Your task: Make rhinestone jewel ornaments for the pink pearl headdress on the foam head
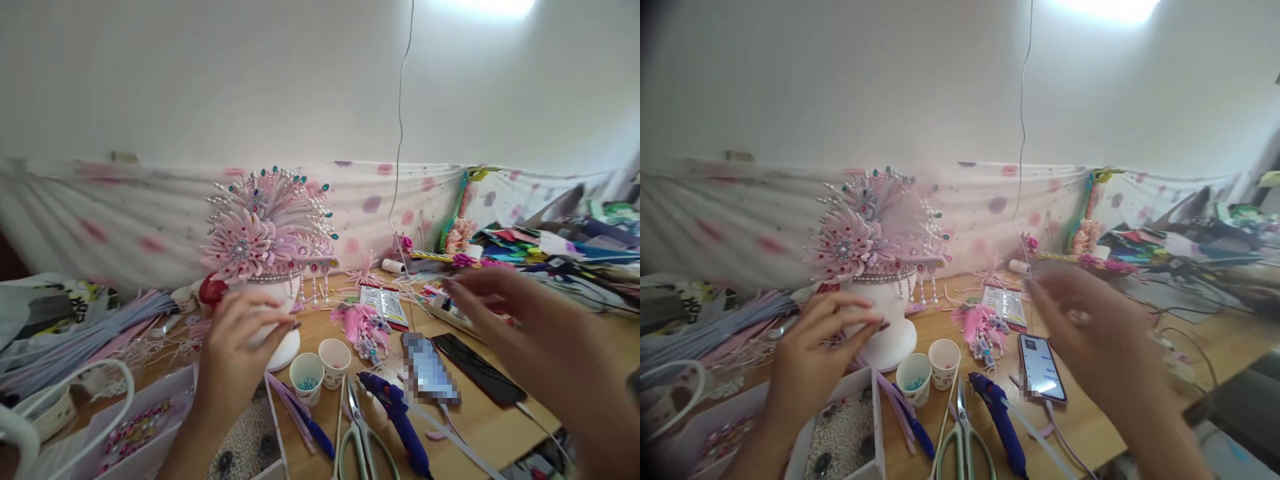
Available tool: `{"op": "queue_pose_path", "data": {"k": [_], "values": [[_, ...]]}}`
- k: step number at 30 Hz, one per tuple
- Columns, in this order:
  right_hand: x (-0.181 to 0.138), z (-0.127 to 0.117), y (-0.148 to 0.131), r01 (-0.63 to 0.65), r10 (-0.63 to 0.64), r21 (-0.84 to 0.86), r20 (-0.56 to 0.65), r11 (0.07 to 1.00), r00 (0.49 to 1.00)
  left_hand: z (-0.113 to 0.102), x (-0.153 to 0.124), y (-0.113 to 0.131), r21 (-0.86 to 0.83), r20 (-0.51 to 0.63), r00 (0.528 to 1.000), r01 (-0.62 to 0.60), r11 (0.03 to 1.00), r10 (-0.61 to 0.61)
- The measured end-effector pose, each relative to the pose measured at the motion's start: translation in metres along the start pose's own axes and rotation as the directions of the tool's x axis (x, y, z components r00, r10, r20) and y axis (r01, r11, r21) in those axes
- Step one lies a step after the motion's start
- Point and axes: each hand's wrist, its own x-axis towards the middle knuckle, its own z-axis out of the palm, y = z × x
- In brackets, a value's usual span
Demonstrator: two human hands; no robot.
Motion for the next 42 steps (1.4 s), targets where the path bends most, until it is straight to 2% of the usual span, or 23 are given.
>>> {"op": "queue_pose_path", "data": {"k": [1, 2, 4, 6, 9, 12, 16, 21, 26, 33, 39, 42], "values": [[0.021, 0.018, -0.018, 0.046, -0.048, 0.096, 0.018, 0.994, 0.999, 0.002, 0.012, -0.004, 0.098, -0.005, 0.998, -0.069, 0.993, 0.07], [0.04, 0.037, -0.032, 0.087, -0.111, 0.188, 0.118, 0.978, 0.987, 0.005, 0.023, -0.009, 0.183, 0.005, 0.993, -0.119, 0.976, 0.12], [0.07, 0.07, -0.049, 0.142, -0.191, 0.222, 0.216, 0.965, 0.958, 0.012, 0.042, -0.02, 0.303, 0.048, 0.982, -0.19, 0.934, 0.184], [0.088, 0.094, -0.053, 0.148, -0.205, 0.193, 0.32, 0.97, 0.925, 0.018, 0.057, -0.028, 0.382, 0.113, 0.968, -0.249, 0.89, 0.222], [0.102, 0.112, -0.049, 0.129, -0.212, 0.215, 0.43, 0.968, 0.878, 0.026, 0.074, -0.036, 0.457, 0.234, 0.932, -0.356, 0.815, 0.276], [0.11, 0.114, -0.047, 0.117, -0.234, 0.259, 0.483, 0.959, 0.844, 0.033, 0.083, -0.039, 0.487, 0.291, 0.906, -0.416, 0.768, 0.307], [0.119, 0.113, -0.048, 0.125, -0.292, 0.322, 0.546, 0.939, 0.785, 0.038, 0.085, -0.041, 0.497, 0.309, 0.906, -0.412, 0.764, 0.288], [0.127, 0.116, -0.047, 0.108, -0.307, 0.346, 0.594, 0.932, 0.744, 0.04, 0.087, -0.042, 0.49, 0.349, 0.89, -0.441, 0.752, 0.295], [0.13, 0.117, -0.046, 0.129, -0.323, 0.352, 0.574, 0.927, 0.752, 0.039, 0.094, -0.039, 0.513, 0.391, 0.874, -0.468, 0.719, 0.29], [0.13, 0.115, -0.046, 0.156, -0.339, 0.352, 0.553, 0.923, 0.761, 0.033, 0.103, -0.034, 0.503, 0.485, 0.824, -0.536, 0.678, 0.292], [0.13, 0.114, -0.046, 0.203, -0.356, 0.322, 0.547, 0.925, 0.757, 0.035, 0.105, -0.03, 0.528, 0.477, 0.834, -0.524, 0.668, 0.277], [0.13, 0.113, -0.046, 0.205, -0.355, 0.315, 0.551, 0.927, 0.755, 0.033, 0.105, -0.031, 0.518, 0.488, 0.824, -0.538, 0.665, 0.287]]}}
